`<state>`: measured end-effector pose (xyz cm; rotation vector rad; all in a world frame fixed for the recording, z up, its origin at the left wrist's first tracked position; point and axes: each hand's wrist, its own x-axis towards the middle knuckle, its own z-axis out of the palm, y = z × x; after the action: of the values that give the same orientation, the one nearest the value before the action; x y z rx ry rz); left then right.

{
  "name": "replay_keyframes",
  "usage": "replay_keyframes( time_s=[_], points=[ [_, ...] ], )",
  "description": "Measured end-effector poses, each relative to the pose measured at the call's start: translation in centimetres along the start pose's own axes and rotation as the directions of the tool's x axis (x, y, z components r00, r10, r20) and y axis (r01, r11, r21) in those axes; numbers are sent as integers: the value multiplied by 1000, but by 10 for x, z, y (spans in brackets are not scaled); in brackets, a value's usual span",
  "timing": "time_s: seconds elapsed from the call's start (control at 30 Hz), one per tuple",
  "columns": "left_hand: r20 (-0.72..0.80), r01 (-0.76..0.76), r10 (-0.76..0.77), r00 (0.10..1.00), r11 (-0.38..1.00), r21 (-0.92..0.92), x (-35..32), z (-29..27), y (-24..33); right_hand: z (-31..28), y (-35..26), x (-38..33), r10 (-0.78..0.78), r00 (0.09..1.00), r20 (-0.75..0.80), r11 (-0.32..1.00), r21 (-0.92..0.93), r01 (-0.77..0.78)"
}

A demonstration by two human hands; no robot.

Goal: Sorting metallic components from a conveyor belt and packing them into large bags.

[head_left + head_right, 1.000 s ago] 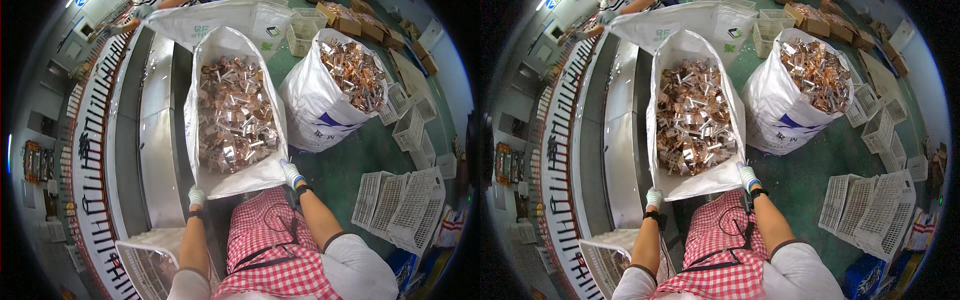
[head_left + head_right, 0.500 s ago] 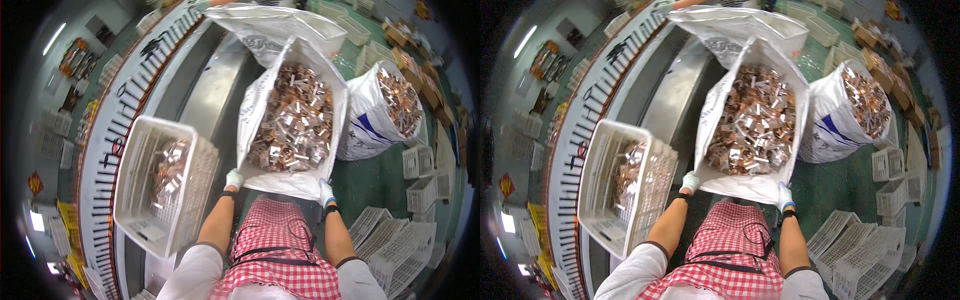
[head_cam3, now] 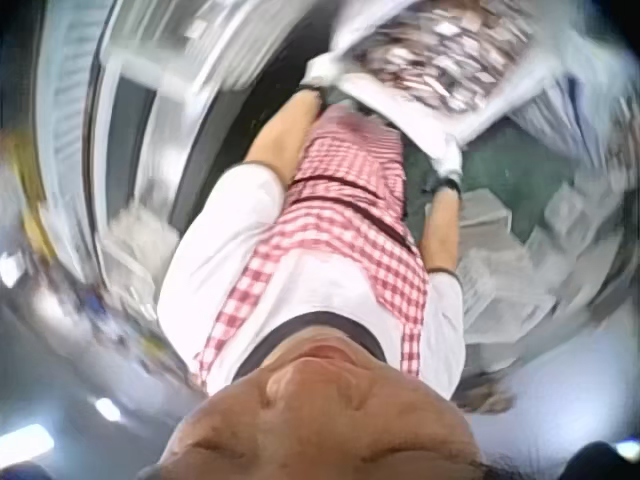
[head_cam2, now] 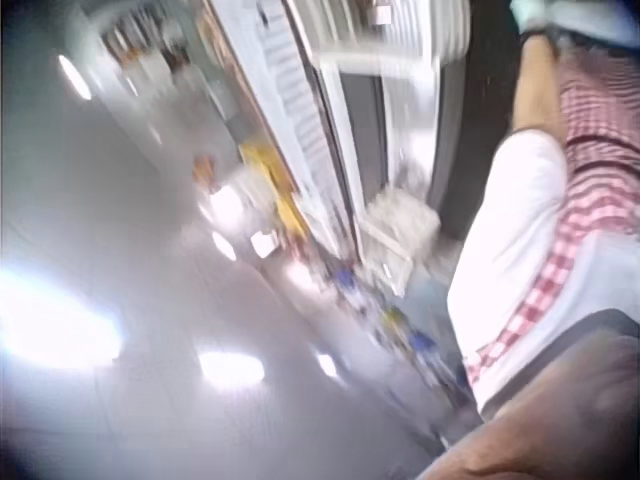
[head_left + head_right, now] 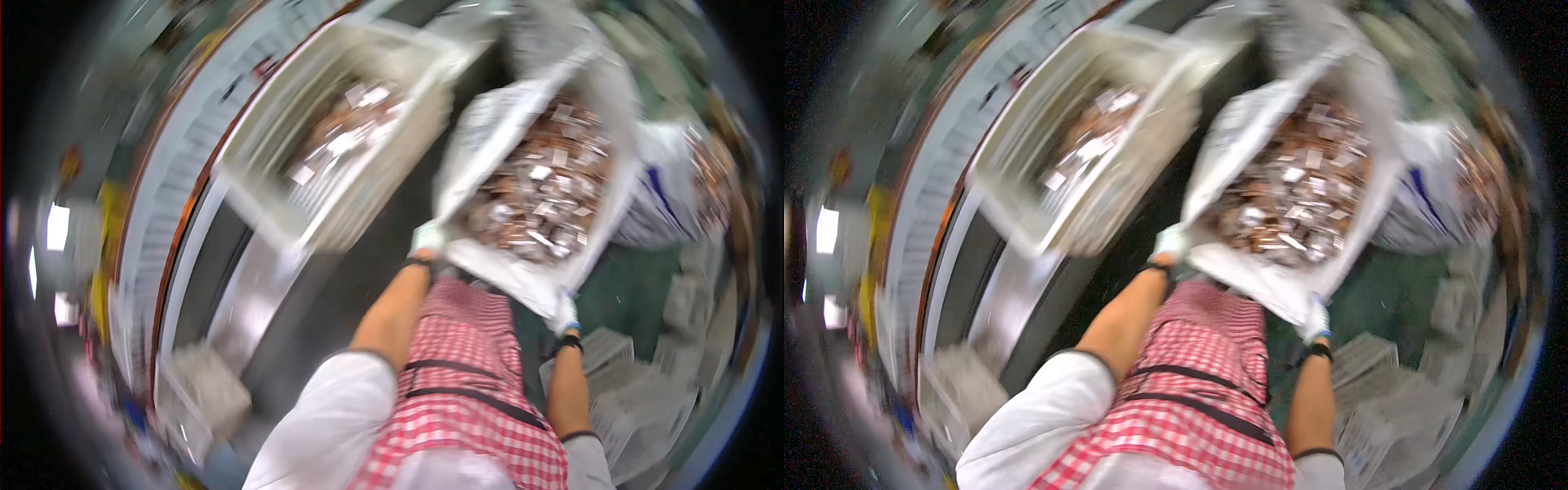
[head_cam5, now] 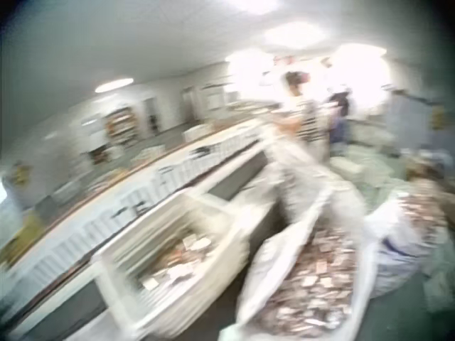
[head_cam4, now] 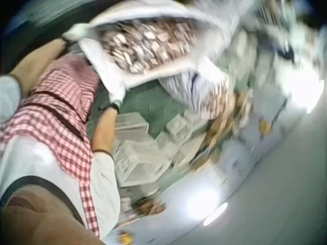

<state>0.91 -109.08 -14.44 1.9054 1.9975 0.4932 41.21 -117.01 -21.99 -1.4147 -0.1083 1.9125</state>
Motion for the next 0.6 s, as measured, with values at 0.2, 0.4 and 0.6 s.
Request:
replay_keyframes(
  time_s=[0.2, 0.4, 0.6],
  points=[
    [-31, 346, -354, 935, 926, -150, -85, 103, 15, -117, 28, 29, 74, 997, 7, 912, -404, -65],
    [-25, 454, -502, 865, 801, -390, -110, 80, 28, -110, -35, 43, 24, 988, -152, 835, -541, -104],
    [3, 511, -547, 837, 780, -362, -148, 79, 21, -72, -20, 7, 55, 979, -195, 777, -608, -165]
  ],
)
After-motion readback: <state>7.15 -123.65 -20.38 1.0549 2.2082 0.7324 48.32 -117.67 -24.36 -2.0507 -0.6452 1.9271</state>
